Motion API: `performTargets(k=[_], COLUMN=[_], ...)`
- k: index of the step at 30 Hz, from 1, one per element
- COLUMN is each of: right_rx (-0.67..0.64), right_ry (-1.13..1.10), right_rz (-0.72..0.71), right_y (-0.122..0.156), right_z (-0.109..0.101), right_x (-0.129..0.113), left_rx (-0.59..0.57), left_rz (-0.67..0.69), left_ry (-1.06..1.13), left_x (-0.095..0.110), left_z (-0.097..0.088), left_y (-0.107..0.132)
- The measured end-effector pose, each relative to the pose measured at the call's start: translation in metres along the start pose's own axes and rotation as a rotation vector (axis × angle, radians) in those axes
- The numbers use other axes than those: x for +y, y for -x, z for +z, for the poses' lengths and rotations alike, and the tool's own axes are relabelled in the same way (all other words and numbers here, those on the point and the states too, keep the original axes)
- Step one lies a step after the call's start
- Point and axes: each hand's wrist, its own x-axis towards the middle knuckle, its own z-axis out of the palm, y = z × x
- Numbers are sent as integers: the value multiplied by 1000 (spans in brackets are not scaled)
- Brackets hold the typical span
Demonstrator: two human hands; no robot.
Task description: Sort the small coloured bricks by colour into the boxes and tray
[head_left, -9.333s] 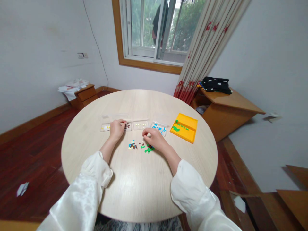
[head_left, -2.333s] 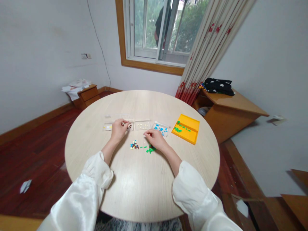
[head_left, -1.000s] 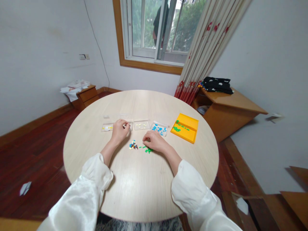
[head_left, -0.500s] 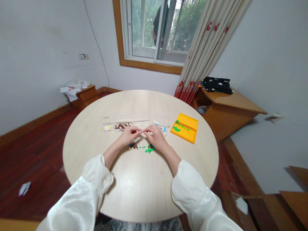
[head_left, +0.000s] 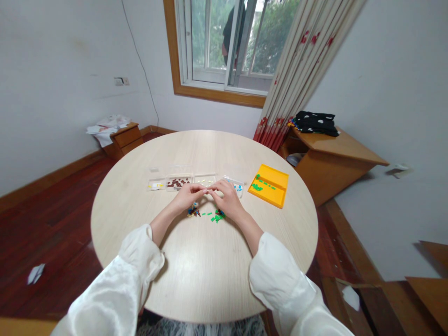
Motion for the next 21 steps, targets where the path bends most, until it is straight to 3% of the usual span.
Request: performTargets(k=[21], right_rx=[-2], right_ry=[56], right_rz=[-35], right_y=[1], right_z=[1], right_x=[1], left_rx=[-13], left_rz=[-26], left_ry=[8], left_x=[4], left_z=[1], left_y=[1])
